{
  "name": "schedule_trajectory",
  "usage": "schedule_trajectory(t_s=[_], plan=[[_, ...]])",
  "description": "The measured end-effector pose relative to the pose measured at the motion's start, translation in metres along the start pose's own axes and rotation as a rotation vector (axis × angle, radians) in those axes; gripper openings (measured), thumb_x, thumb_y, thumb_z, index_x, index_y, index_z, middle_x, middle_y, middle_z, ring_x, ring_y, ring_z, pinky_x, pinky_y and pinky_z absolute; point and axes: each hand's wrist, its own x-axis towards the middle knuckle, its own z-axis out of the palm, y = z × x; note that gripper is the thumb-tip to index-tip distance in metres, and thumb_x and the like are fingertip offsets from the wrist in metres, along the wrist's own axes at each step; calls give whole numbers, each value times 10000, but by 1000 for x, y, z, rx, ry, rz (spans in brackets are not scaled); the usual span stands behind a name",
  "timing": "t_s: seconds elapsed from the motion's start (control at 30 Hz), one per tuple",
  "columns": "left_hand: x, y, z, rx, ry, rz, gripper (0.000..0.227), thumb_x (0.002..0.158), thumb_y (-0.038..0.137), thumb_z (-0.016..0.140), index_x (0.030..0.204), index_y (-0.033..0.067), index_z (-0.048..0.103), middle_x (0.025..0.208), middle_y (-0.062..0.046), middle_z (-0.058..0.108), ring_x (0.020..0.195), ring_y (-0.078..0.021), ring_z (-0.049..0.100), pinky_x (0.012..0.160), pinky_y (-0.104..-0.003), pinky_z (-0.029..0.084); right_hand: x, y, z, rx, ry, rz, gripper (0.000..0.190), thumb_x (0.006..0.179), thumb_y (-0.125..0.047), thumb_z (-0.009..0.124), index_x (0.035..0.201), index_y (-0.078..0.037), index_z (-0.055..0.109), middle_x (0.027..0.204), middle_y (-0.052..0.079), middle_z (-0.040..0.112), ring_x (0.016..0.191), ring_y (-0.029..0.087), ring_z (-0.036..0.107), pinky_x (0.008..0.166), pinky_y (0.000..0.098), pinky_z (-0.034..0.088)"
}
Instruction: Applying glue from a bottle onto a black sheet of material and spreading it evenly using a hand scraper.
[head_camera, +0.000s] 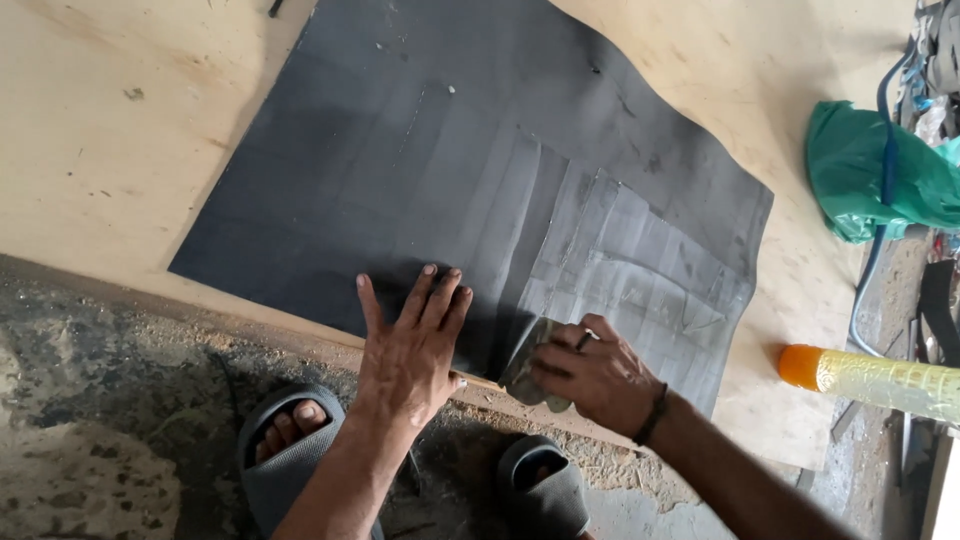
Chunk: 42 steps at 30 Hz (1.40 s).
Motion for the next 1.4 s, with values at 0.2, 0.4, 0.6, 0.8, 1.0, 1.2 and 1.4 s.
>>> schedule_trajectory(t_s=[0.2, 0.4, 0.6, 0.8, 1.0, 1.2, 1.4], plan=[[3, 1, -19, -65, -157, -22, 985, 750, 456, 864, 1572, 222, 374, 1677, -42, 289, 1550, -274, 233, 1134, -887, 74, -44, 58, 32, 70, -65, -257, 582, 1122, -528, 129, 1083, -183, 596, 1133, 74, 600, 1084, 343, 548, 938, 516, 366], [2, 3, -22, -32, -162, -21, 965, 762, 461, 855, 1569, 237, 375, 1677, -37, 294, 1539, -270, 259, 1132, -879, 111, -22, 60, 10, -28, 55, -211, 261, 1082, -301, 429, 1039, -192, 662, 1086, 47, 646, 1040, 320, 608, 886, 466, 452], [-10, 7, 26, 77, 222, 13, 1263, 396, 667, 917, 1500, 265, 455, 1638, 51, 381, 1515, -191, 338, 1062, -853, 243, -137, 117, -60, 130, -154, 257, 283, 793, -113, 588, 1028, -226, 700, 1126, -6, 700, 1101, 260, 624, 974, 446, 445], [-5, 15, 20, 160, 210, 16, 1180, 442, 751, 803, 1506, 424, 411, 1643, 144, 382, 1527, -102, 359, 1095, -819, 268, -360, 115, -39, 329, -153, 1211, 292, 589, -23, 565, 792, -218, 643, 748, -34, 707, 714, 176, 635, 699, 333, 483], [36, 44, -22, 449, -677, -264, 1061, 742, 985, 522, 1561, 623, -48, 1739, 209, -71, 1627, -90, 47, 1222, -745, 119, -409, 116, 30, 167, -660, 1476, 117, 779, -261, 610, 773, -326, 707, 979, -35, 796, 983, 242, 712, 954, 403, 447], [10, 9, 53, 571, -347, -188, 1144, 534, 1022, 560, 1510, 674, 73, 1717, 237, 38, 1584, -118, 201, 1183, -770, 186, -464, 139, 102, 113, -196, 1583, 535, 657, -93, 645, 1172, -235, 675, 1202, 10, 700, 1147, 258, 622, 1000, 420, 470], [27, 44, -20, 390, -557, -239, 999, 803, 794, 719, 1579, 552, 137, 1719, 191, 25, 1590, -107, 135, 1184, -723, 235, -503, 188, 69, 609, 1108, 2063, 771, 899, -539, 801, 1396, -246, 290, 1313, -27, 565, 1148, 238, 600, 1017, 520, 403]])
